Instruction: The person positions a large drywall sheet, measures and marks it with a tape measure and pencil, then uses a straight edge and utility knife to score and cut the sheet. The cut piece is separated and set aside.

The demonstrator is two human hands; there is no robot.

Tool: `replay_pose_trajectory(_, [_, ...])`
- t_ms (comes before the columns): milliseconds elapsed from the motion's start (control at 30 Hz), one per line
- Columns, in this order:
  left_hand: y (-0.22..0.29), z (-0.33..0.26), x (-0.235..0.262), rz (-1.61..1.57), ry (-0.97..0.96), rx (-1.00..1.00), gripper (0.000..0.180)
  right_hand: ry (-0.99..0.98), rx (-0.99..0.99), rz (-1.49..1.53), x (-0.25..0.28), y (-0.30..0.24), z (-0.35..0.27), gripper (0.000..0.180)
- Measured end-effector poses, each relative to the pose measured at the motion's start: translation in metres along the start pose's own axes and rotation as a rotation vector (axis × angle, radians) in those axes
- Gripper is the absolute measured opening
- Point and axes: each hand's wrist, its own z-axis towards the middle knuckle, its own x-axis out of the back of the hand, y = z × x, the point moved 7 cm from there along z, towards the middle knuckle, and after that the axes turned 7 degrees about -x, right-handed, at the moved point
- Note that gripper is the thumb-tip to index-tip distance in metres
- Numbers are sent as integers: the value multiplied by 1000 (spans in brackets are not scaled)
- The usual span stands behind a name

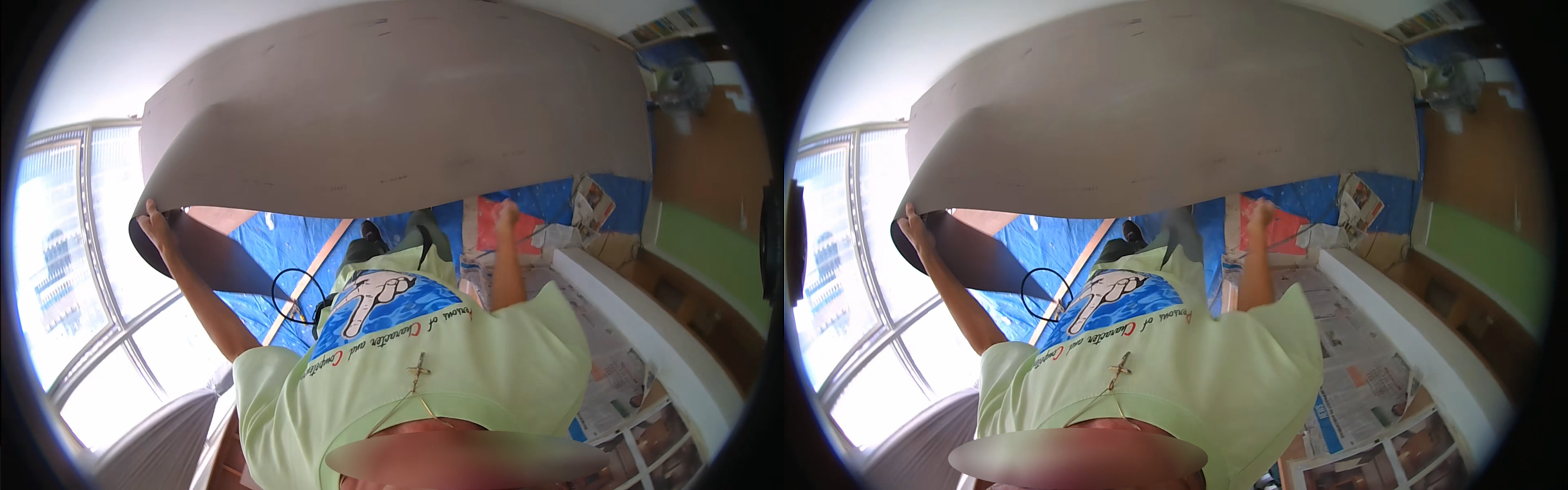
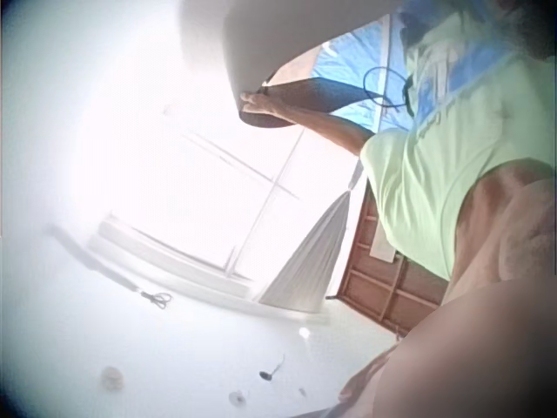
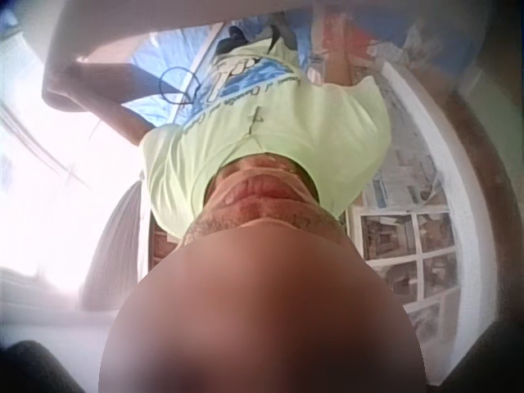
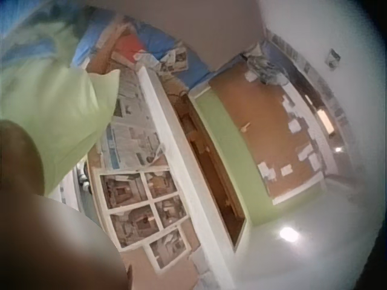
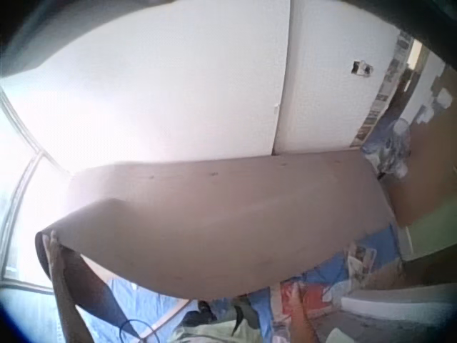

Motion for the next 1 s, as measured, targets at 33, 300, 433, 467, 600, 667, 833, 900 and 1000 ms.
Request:
replay_pose_trajectory(33, [-8, -1, 6, -20, -18, 25, 36, 17, 240, -307, -24, 7, -36, 40])
replay_pose_trajectory(300, [-1, -13, 59, 298, 52, -195, 27, -1553, 237, -896, -307, 109, -393, 37])
replay_pose_trajectory(433, [33, -45, 45, 113, 136, -30, 34, -1930, -772, -783, -286, 186, -551, 79])
replay_pose_trajectory(467, [42, -55, 51, 144, 170, 42, 34, -1860, -882, -557, -282, 202, -575, 85])
replay_pose_trajectory(600, [73, -113, 11, -35, 132, -312, 37, -1545, -650, 46, -306, 206, -554, 84])
replay_pose_trajectory(667, [52, -129, 30, -153, 135, -182, 42, -1345, -664, 56, -309, 215, -544, 65])
replay_pose_trajectory(833, [31, -203, 84, -698, -389, 3, 58, -1324, -549, 215, -270, 158, -625, 34])
replay_pose_trajectory(900, [-18, -265, 116, -667, -596, 250, 57, -1416, -481, 260, -244, 136, -666, 30])
replay_pose_trajectory(1000, [-151, -372, 166, -634, -442, 715, 56, -1300, -395, 85, -200, 122, -687, 36])
